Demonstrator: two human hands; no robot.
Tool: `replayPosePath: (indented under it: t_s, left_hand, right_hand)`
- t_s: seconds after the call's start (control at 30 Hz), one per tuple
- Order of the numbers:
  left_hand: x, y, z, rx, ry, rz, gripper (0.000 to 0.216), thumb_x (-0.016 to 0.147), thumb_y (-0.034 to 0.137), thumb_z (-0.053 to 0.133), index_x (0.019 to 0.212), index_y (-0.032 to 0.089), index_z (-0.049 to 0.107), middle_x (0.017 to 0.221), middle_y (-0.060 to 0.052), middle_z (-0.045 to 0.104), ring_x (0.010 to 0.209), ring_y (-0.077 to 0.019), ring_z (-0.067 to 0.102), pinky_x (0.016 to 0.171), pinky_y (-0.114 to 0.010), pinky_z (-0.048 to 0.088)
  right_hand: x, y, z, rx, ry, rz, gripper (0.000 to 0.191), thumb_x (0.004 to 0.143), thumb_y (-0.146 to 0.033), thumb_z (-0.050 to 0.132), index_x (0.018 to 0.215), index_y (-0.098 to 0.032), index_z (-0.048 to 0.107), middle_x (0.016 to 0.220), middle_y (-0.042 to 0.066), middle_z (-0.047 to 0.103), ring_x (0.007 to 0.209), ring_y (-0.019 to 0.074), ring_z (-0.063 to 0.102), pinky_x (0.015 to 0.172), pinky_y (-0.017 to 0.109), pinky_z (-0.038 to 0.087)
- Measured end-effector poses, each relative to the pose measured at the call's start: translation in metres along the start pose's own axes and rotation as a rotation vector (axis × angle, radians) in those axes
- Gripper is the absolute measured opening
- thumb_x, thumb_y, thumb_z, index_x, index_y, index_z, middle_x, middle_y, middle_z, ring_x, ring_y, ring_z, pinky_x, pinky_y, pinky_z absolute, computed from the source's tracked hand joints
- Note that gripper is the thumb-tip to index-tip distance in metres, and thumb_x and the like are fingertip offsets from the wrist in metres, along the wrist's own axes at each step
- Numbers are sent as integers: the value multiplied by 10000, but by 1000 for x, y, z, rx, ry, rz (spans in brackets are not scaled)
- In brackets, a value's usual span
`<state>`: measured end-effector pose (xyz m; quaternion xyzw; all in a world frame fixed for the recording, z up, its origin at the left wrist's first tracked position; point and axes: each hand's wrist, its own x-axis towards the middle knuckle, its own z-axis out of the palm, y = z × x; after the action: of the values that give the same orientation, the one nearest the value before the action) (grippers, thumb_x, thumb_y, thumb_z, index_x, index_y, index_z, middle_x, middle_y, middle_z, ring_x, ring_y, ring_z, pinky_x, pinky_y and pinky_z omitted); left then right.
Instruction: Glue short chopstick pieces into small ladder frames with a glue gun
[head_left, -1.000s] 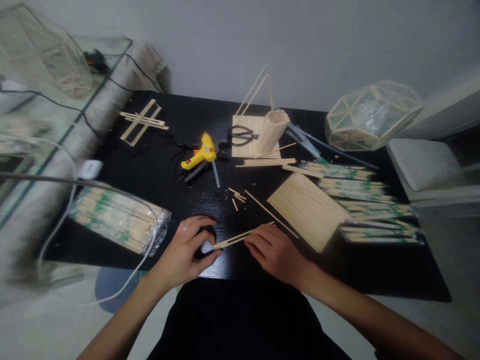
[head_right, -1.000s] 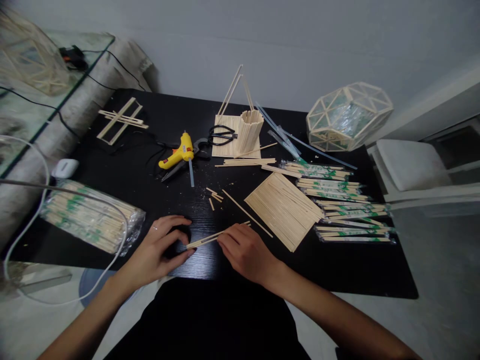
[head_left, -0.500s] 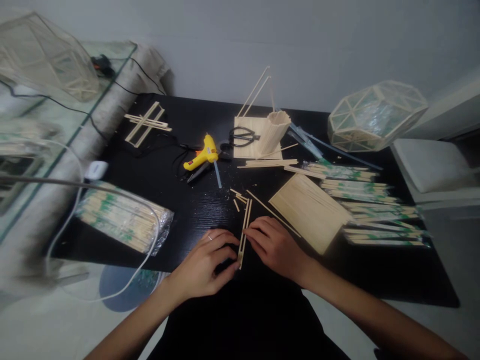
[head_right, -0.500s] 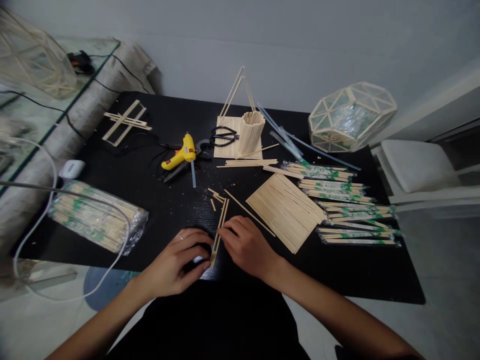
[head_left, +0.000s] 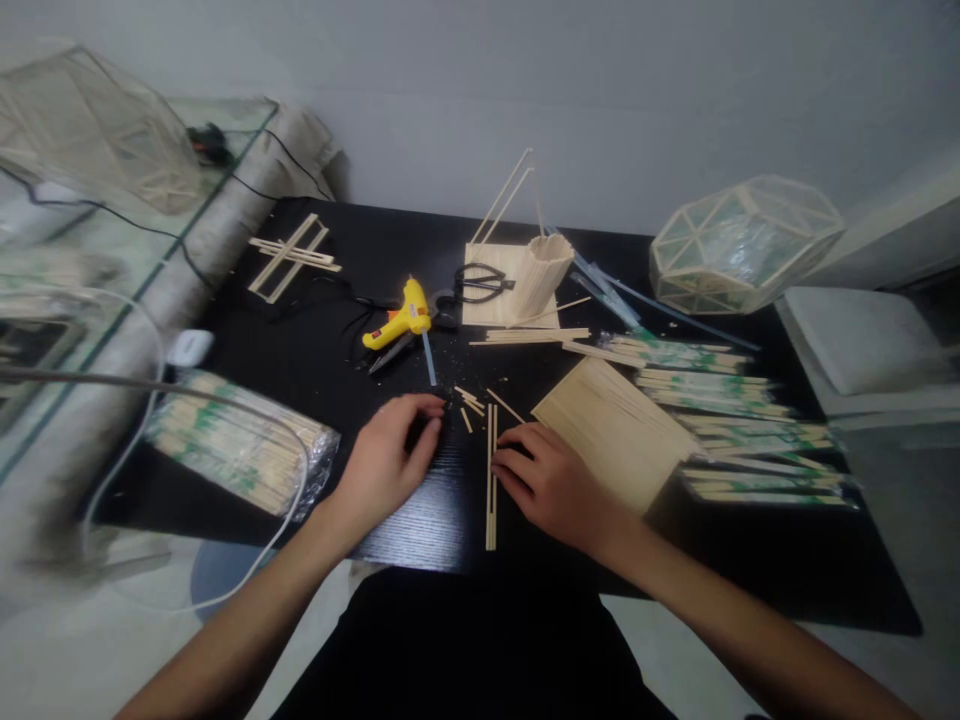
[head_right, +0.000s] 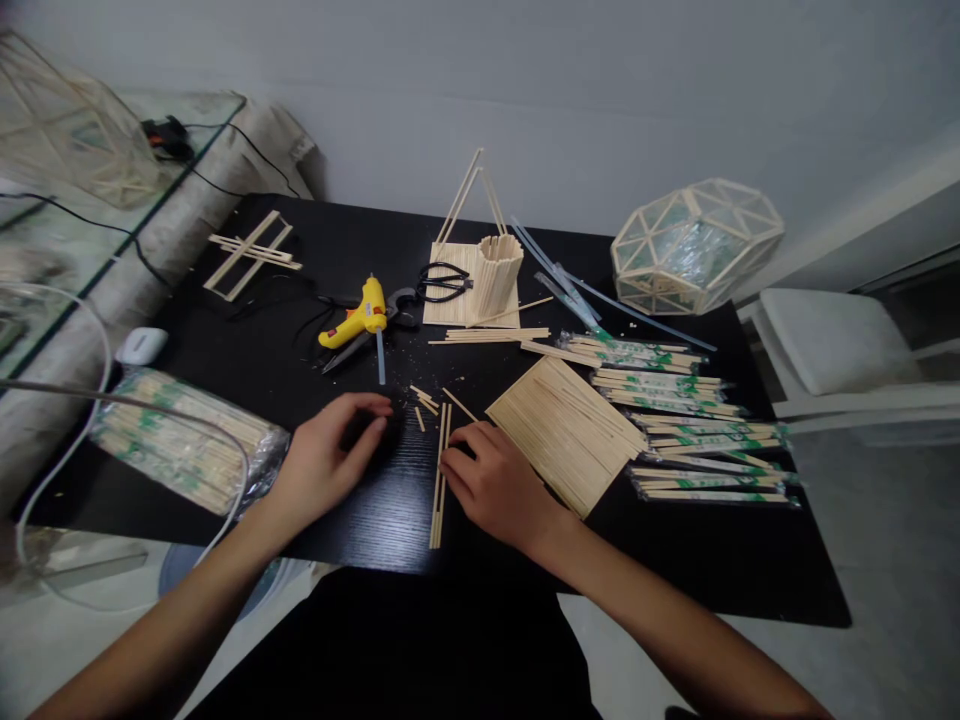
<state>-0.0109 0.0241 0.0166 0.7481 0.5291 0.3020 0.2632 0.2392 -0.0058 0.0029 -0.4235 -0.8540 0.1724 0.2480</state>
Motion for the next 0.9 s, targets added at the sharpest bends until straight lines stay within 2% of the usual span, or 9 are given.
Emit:
replayPosePath:
  t_s: [0.17,0.33,0.5,0.6,0.7,0.8,0.9]
  left_hand:
    - [18,-5,-12,57,97,-106,216,987,301,551,1158,201,640,1107,-68,742,997,-238,712,901,-398,581]
    - [35,-17,-20,181,165,-114,272,930,272,556,1180,188,623,1161,-112,698,1046,-290,670,918,-453,562]
    - [49,-23,-29,247,195,-71,230,905,278,571,1115,198,620,1142,-112,669,1076,-309,647,961,-480,529]
    - [47,-16,-26,223,128,-77,122,894,259,575,992,208,626,993,-67,674,910,-262,660,846,-415,537]
    - [36,-9,-13,191,-29,-92,81,904,231,574,959,216,630,855,-21,666,750,-215,635,729,-358,514]
    - [25,-7,3,204,-122,-22,86,927,258,626,991,203,640,925,-48,678,836,-241,654,779,-387,530]
    - [19,-10,14,222,-153,75,161,971,245,624,1117,189,658,1032,-82,671,956,-265,653,879,-433,541]
  right_hand:
    - [6,-4,2,-25,4,106,58,983,-191,654,1005,-166,701,1024,127,702,991,291,636,927,504,574]
    - [10,-8,7,-16,-18,140,171,968,-167,641,1135,-156,676,1039,134,690,992,301,629,911,510,575]
    - [11,-6,3,22,-35,166,221,953,-124,599,1159,-170,665,1080,128,678,1017,294,632,938,517,577]
    - [12,-5,0,58,-41,176,212,947,-100,584,1116,-169,691,1075,123,660,1022,279,631,951,500,584]
    - [11,-3,-1,71,-53,188,247,914,-55,586,1099,-166,706,1106,126,655,1045,275,635,968,494,585]
    - [9,0,0,88,-39,217,291,882,-13,582,1091,-172,707,1112,118,660,1049,265,649,966,477,588]
    - [6,2,0,98,-25,264,338,859,22,567,1100,-177,695,1096,103,682,1028,249,667,947,449,591]
